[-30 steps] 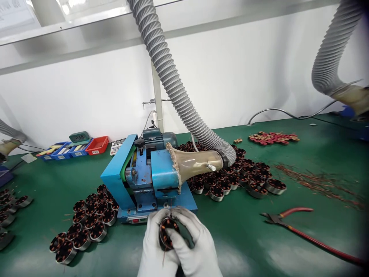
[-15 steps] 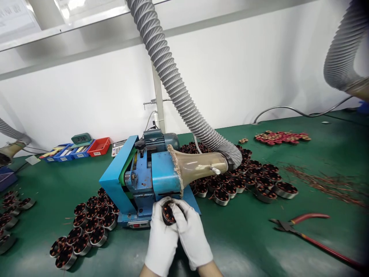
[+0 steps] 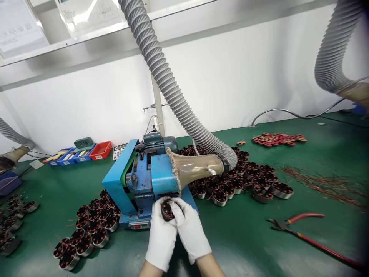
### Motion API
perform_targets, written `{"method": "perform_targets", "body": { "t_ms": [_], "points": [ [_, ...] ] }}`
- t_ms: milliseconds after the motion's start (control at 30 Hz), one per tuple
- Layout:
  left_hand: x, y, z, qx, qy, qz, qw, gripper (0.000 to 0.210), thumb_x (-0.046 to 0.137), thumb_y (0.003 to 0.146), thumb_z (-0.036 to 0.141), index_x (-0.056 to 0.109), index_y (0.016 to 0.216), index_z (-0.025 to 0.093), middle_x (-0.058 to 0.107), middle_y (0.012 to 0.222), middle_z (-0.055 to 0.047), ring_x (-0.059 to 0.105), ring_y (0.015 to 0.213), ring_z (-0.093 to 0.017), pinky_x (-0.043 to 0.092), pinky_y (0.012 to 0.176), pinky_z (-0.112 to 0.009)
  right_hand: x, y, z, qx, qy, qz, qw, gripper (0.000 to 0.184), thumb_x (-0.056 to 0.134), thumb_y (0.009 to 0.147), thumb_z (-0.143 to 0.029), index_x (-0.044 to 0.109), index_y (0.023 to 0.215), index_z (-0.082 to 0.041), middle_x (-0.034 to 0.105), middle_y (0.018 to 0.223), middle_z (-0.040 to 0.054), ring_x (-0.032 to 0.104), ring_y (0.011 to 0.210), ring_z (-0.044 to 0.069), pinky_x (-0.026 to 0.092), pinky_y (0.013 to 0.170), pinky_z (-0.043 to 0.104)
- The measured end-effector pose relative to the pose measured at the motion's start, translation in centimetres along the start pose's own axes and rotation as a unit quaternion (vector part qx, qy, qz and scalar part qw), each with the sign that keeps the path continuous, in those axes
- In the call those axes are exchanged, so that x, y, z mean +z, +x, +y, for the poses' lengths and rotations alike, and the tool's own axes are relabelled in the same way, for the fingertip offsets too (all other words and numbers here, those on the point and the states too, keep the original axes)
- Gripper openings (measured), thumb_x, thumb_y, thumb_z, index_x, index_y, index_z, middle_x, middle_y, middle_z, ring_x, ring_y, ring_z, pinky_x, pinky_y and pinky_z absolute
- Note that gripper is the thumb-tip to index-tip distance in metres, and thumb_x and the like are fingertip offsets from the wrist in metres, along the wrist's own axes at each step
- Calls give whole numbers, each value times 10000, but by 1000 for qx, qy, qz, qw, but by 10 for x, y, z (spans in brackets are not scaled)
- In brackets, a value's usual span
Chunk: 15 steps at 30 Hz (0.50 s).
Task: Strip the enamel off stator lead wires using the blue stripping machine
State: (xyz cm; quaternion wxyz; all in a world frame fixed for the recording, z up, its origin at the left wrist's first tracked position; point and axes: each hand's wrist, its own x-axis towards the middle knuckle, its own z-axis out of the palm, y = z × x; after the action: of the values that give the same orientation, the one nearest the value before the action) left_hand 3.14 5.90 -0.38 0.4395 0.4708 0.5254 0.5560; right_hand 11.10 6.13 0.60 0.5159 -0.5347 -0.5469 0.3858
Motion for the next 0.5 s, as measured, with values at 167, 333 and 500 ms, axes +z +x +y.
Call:
{"method": "perform_targets", "body": {
  "t_ms": [167,333,500],
  "points": [
    [-1,-5,3,-21,-25,-5,999,399,636,601,205,531,984,174,638,1001,-100,608,928,-225,437,899,-364,2,-4,4,-13,-4,5,1000,272,389,845,-307,631,838,-184,690,844,80,637,794,222,479,737,323],
    [-16,-25,-12,45,29,-4,999,371,649,619,248,552,973,198,637,981,-76,613,918,-223,490,811,-317,-5,-28,12,-75,-30,-30,996,244,397,853,-300,613,881,-192,654,850,71,620,799,207,480,724,313],
    [-37,-45,-20,163,110,-40,980,348,643,595,183,574,933,226,605,891,-43,609,802,-199,502,693,-295,-29,-43,3,-148,-109,-90,979,160,486,818,-305,615,796,-212,607,911,67,572,859,213,445,761,330]
  ]
}}
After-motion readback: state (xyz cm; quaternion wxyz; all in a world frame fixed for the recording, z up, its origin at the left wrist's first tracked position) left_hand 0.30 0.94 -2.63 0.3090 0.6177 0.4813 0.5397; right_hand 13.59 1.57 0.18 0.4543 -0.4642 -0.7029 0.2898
